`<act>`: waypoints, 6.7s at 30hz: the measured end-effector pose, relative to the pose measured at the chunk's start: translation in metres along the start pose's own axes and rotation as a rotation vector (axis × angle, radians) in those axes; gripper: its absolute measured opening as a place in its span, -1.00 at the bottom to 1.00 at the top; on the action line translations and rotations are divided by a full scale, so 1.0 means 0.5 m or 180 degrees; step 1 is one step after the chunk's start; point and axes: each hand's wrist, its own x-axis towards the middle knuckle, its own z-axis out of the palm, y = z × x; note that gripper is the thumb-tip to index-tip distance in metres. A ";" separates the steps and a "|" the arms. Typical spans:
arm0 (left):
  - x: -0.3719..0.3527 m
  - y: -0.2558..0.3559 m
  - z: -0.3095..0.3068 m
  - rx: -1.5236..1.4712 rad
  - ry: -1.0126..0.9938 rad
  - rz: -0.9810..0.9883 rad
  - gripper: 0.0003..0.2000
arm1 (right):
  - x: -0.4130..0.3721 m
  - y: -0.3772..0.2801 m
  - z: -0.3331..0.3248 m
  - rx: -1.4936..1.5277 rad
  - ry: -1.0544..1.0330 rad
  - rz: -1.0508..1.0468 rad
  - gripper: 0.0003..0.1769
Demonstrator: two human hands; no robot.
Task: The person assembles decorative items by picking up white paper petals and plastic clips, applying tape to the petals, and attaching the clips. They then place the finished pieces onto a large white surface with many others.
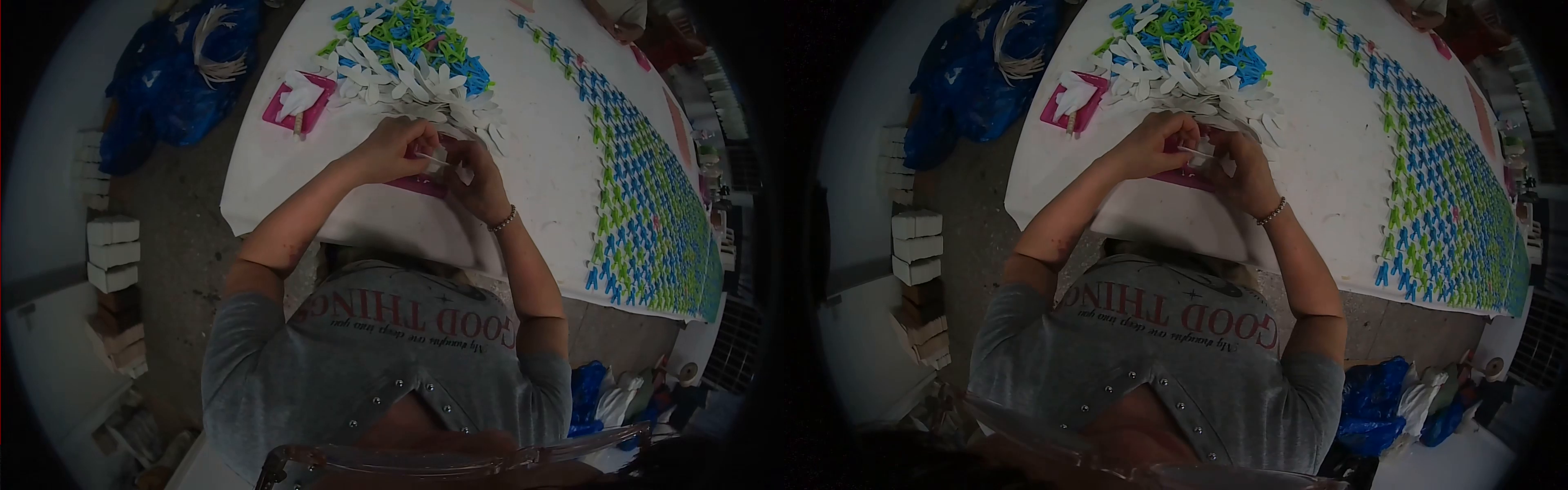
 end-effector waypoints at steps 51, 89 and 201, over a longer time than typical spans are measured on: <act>-0.027 0.091 0.020 -0.1520 0.0252 -0.0267 -0.56 | -0.050 -0.113 -0.103 0.1837 0.0530 0.0494 -0.75; 0.005 -0.143 -0.012 -0.0280 0.2383 -0.0259 -0.78 | 0.056 0.421 -0.312 -0.1398 0.3382 0.1740 -0.93; 0.007 0.010 -0.016 -0.0665 0.0131 0.0127 -0.72 | 0.020 -0.015 0.031 0.0398 0.0065 0.0345 -0.54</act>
